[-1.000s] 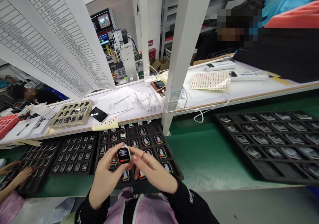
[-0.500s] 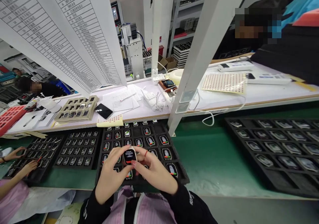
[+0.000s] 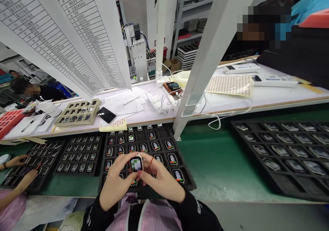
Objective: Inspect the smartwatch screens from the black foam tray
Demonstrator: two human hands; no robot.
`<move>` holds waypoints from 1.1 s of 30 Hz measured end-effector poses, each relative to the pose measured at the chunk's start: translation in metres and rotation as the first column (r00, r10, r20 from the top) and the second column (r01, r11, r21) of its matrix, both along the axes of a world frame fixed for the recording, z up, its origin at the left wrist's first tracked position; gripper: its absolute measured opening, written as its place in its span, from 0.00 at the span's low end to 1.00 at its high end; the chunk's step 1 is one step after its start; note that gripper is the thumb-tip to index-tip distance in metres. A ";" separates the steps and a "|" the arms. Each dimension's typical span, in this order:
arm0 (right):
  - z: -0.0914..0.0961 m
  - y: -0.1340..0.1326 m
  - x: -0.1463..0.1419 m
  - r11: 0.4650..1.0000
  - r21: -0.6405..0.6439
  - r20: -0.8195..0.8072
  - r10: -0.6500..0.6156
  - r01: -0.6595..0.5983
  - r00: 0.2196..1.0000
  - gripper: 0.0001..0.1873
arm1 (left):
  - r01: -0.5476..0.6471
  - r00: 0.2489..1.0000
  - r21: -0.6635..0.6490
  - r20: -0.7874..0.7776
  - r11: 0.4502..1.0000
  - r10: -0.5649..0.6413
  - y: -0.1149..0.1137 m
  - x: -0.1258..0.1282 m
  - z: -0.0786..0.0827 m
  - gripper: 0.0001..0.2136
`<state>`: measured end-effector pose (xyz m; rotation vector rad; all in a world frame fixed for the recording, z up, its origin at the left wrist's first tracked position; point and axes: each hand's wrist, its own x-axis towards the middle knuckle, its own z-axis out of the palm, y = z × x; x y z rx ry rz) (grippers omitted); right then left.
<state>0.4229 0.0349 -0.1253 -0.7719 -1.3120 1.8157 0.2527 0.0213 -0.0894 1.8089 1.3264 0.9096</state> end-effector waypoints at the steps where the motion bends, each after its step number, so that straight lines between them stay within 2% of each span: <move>1: 0.000 0.000 0.001 1.000 -0.011 -0.019 -0.003 0.002 1.000 0.34 | 0.008 1.000 0.001 -0.002 1.000 -0.008 0.000 0.000 0.000 0.28; 5: 0.003 0.000 0.000 0.997 -0.061 -0.037 -0.044 0.042 0.998 0.33 | 0.021 1.000 0.005 -0.014 1.000 -0.021 0.000 0.000 -0.001 0.26; 10: 0.006 -0.001 -0.004 0.988 -0.089 0.067 -0.117 0.122 0.991 0.35 | 0.024 1.000 -0.005 -0.008 1.000 -0.024 0.000 0.002 -0.001 0.24; 16: -0.004 0.001 -0.001 0.994 -0.051 0.109 -0.089 0.095 0.990 0.33 | 0.046 0.999 -0.011 -0.016 0.999 -0.046 0.004 0.000 -0.010 0.24; 20: -0.020 0.004 -0.002 0.994 -0.104 0.070 -0.014 0.021 0.997 0.33 | 0.047 0.998 -0.027 -0.044 0.999 -0.048 0.008 -0.004 -0.028 0.25; 25: -0.046 0.011 -0.008 0.991 -0.134 0.091 0.024 -0.012 0.996 0.38 | 0.025 0.998 -0.141 -0.052 0.990 -0.033 0.009 -0.003 -0.057 0.24; 27: -0.057 0.015 -0.009 0.987 -0.157 0.096 0.052 -0.037 0.994 0.40 | 0.032 0.998 -0.189 -0.042 0.981 -0.041 0.010 -0.005 -0.066 0.28; 30: -0.075 0.028 -0.009 0.982 -0.167 0.099 0.102 -0.084 0.990 0.40 | 0.063 0.997 -0.254 -0.033 0.965 -0.074 0.016 -0.013 -0.076 0.41; 33: -0.096 0.057 -0.008 0.993 -0.112 0.283 0.076 -0.046 0.956 0.36 | 0.092 0.992 -0.308 -0.050 0.947 -0.113 0.033 -0.028 -0.086 0.42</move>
